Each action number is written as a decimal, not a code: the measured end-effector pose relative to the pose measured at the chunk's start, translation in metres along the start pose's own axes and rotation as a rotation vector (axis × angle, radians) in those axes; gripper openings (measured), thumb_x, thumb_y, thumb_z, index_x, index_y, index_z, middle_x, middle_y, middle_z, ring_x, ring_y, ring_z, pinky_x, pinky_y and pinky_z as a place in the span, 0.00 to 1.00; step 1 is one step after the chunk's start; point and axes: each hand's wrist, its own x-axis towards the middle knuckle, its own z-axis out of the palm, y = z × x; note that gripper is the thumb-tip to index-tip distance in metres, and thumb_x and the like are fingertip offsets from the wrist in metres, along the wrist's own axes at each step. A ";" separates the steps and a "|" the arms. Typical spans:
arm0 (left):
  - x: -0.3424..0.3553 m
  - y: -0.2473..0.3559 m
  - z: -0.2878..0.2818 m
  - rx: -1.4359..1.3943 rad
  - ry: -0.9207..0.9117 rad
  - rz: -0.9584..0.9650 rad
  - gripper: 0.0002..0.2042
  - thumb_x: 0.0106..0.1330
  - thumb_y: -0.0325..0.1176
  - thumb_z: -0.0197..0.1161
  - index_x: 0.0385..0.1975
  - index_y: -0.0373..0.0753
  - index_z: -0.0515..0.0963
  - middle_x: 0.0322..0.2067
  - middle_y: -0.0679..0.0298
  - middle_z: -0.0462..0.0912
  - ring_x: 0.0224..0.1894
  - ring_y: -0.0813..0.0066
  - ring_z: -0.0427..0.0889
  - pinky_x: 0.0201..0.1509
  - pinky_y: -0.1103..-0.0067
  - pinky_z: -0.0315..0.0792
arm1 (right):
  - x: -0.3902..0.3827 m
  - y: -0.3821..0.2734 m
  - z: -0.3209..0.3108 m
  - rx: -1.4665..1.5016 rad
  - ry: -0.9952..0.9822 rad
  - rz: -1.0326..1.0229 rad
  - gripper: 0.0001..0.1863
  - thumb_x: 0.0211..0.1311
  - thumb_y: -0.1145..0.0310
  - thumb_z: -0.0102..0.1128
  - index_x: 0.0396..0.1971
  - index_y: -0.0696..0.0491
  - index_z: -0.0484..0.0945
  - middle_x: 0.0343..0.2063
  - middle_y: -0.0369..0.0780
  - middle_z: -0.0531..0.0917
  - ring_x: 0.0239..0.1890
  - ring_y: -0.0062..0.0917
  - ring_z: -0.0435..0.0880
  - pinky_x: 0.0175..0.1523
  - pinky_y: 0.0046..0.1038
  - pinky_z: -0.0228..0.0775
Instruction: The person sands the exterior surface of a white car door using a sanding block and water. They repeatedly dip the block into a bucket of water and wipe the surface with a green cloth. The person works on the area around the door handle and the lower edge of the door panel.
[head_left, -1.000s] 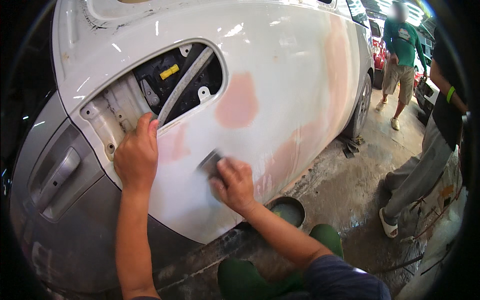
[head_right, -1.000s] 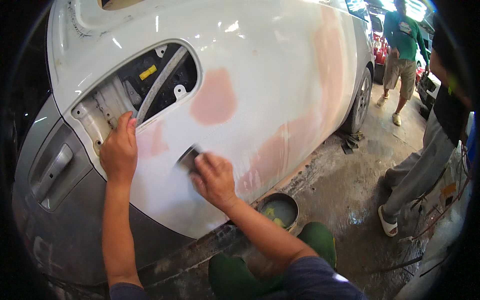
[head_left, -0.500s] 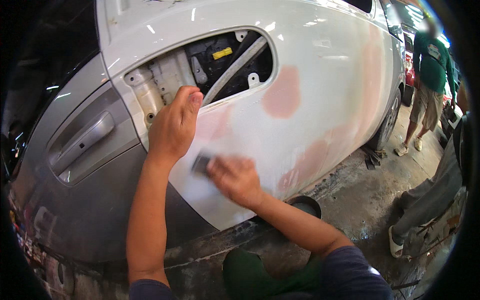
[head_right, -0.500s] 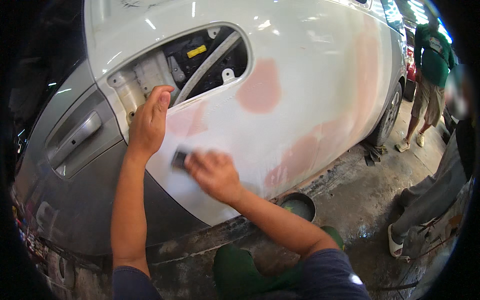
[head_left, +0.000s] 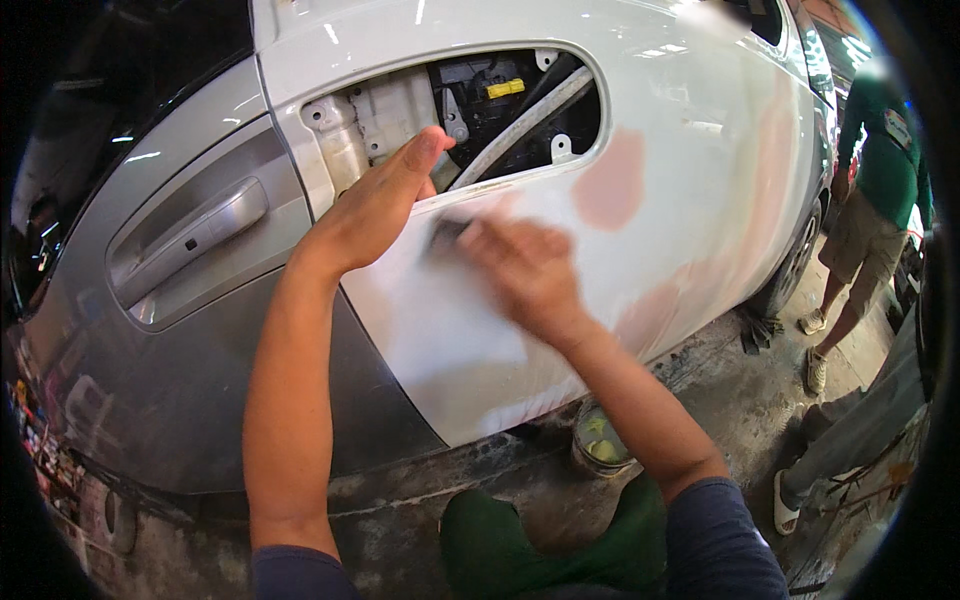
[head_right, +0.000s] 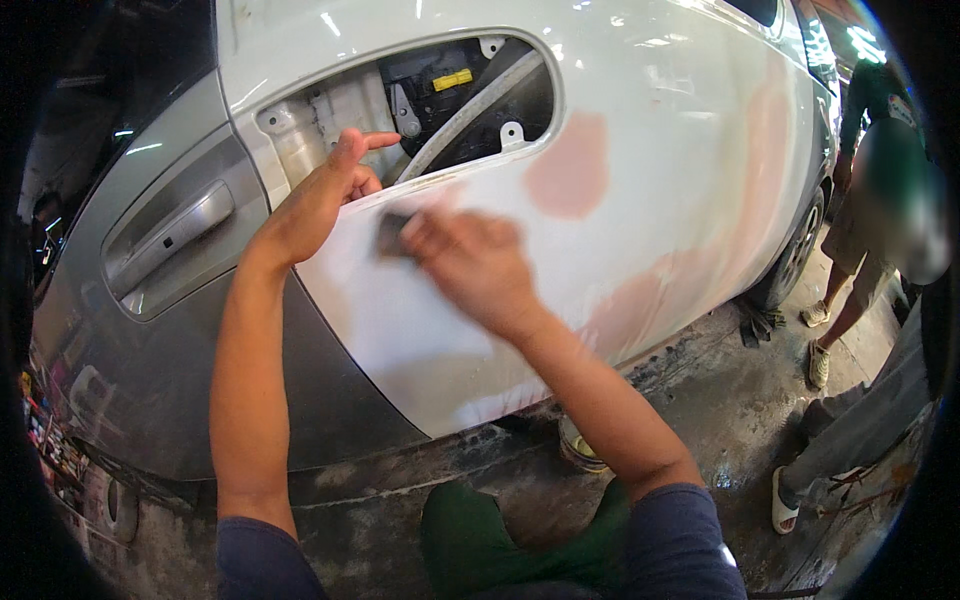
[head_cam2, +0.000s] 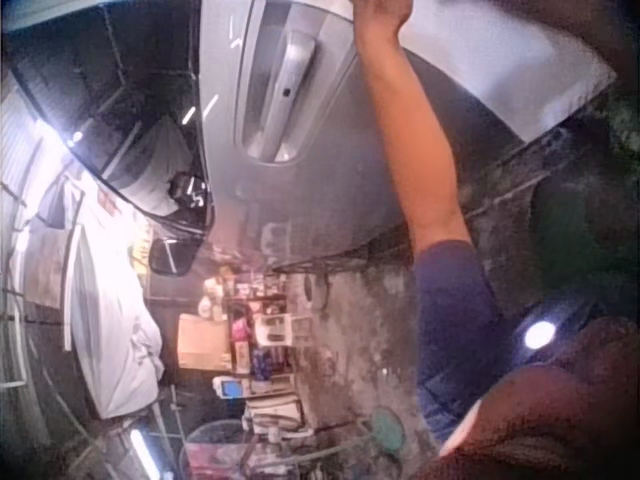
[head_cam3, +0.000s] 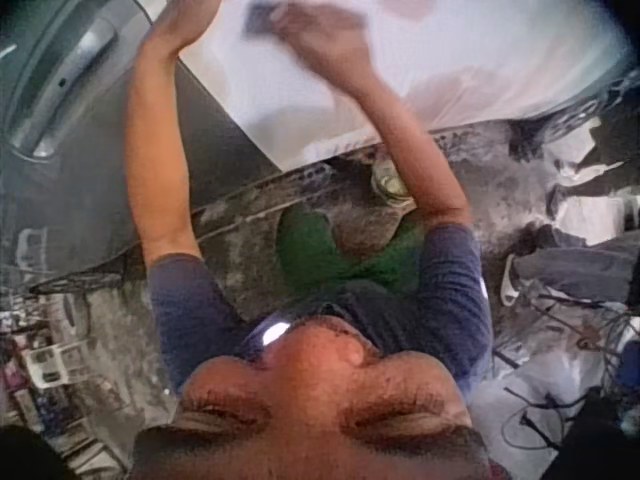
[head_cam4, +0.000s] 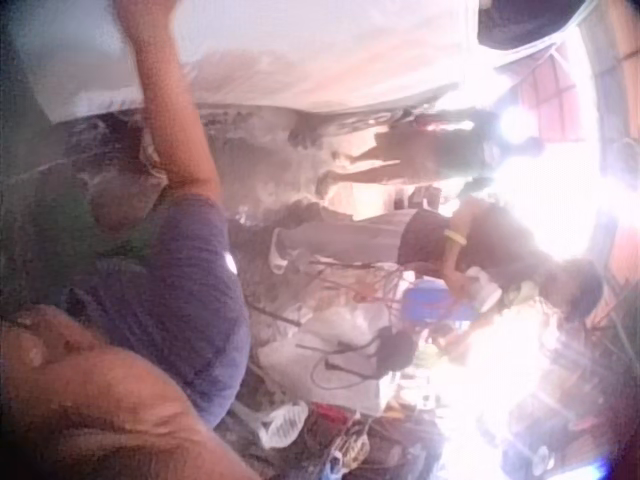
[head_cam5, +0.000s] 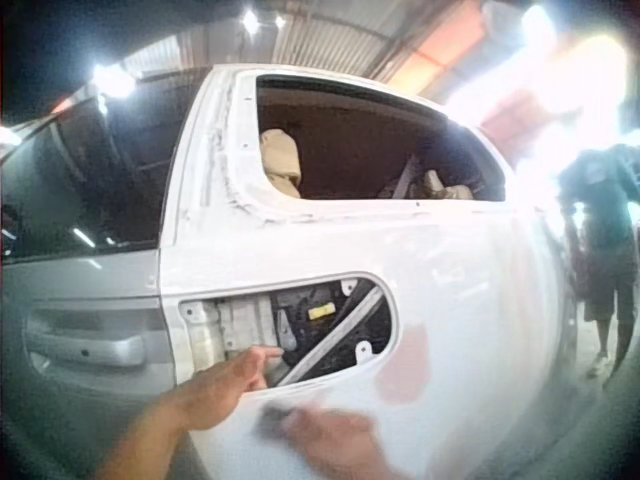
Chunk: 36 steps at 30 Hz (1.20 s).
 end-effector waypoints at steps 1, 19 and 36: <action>0.001 0.002 0.000 -0.029 -0.022 -0.019 0.54 0.66 0.81 0.30 0.72 0.34 0.62 0.25 0.70 0.73 0.29 0.83 0.68 0.37 0.84 0.61 | 0.006 0.017 -0.005 0.019 0.091 0.176 0.28 0.50 0.68 0.72 0.56 0.44 0.82 0.57 0.37 0.81 0.52 0.30 0.79 0.50 0.36 0.69; 0.010 -0.007 -0.004 -0.038 -0.019 0.055 0.53 0.67 0.80 0.30 0.74 0.34 0.60 0.25 0.71 0.74 0.28 0.83 0.70 0.37 0.81 0.63 | 0.072 0.013 -0.019 -0.003 -0.122 -0.293 0.23 0.58 0.63 0.60 0.56 0.42 0.80 0.63 0.34 0.77 0.53 0.29 0.77 0.53 0.35 0.69; -0.004 -0.006 0.019 -0.011 0.110 0.151 0.48 0.71 0.77 0.30 0.73 0.37 0.62 0.23 0.71 0.69 0.27 0.84 0.65 0.33 0.83 0.56 | -0.036 0.007 -0.041 -0.051 -0.276 -0.192 0.28 0.57 0.65 0.59 0.61 0.48 0.74 0.62 0.41 0.75 0.53 0.34 0.76 0.54 0.40 0.69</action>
